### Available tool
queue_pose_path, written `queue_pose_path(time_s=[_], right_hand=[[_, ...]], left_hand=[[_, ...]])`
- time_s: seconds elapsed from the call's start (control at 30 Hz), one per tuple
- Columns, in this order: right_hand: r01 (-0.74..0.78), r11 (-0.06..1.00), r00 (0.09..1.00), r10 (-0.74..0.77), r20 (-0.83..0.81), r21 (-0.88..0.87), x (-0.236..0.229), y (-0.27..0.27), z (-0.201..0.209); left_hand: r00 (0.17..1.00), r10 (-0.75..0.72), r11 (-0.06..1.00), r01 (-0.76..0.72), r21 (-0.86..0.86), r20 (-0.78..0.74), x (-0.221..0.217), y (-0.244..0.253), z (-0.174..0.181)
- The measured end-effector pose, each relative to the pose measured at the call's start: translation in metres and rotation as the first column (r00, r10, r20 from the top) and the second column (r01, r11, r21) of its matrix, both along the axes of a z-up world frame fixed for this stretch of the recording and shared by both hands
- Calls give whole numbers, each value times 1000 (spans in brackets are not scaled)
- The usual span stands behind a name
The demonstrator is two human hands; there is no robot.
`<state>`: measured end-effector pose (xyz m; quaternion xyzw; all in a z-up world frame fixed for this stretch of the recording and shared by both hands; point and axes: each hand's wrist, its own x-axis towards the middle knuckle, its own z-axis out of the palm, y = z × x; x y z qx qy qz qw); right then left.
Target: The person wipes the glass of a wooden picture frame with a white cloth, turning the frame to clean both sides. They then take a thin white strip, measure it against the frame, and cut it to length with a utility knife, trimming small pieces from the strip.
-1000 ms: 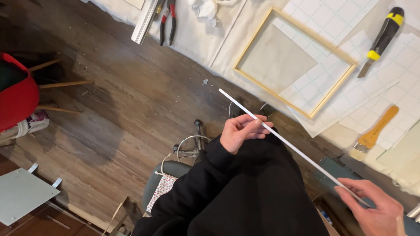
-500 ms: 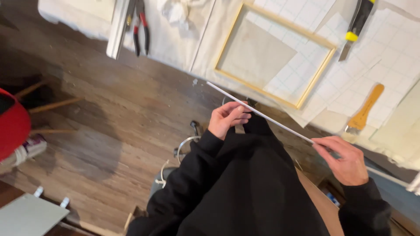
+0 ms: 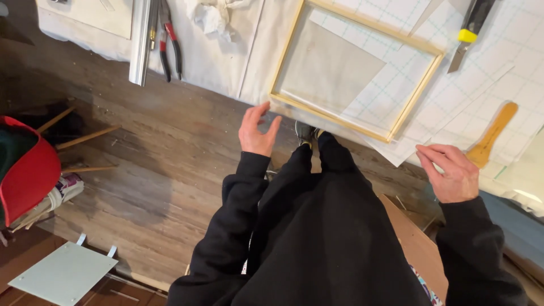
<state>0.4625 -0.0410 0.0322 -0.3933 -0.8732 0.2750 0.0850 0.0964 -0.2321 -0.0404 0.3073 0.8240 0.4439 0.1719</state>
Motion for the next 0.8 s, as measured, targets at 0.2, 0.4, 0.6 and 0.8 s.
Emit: queue_pose_path(time_s=[0.2,0.4,0.6,0.8], right_hand=[[-12,1000,1000,12,11,0,-8,1,-8],[-43,999,999,43,12,-17,-15,2,-14],[-38,999,999,38,11,9,-17,2,-21],[4,1000,1000,-3,17,-20,-21,-1,-24]], left_hand=[[964,-113,989,86,-119,-242,-19,8,-4],[927,-286,944,228,-240,-243,-35,18,4],[814,-435,897,355,-264,-384,-50,21,0],[728,-520,853,424,-304,-445,-58,30,0]])
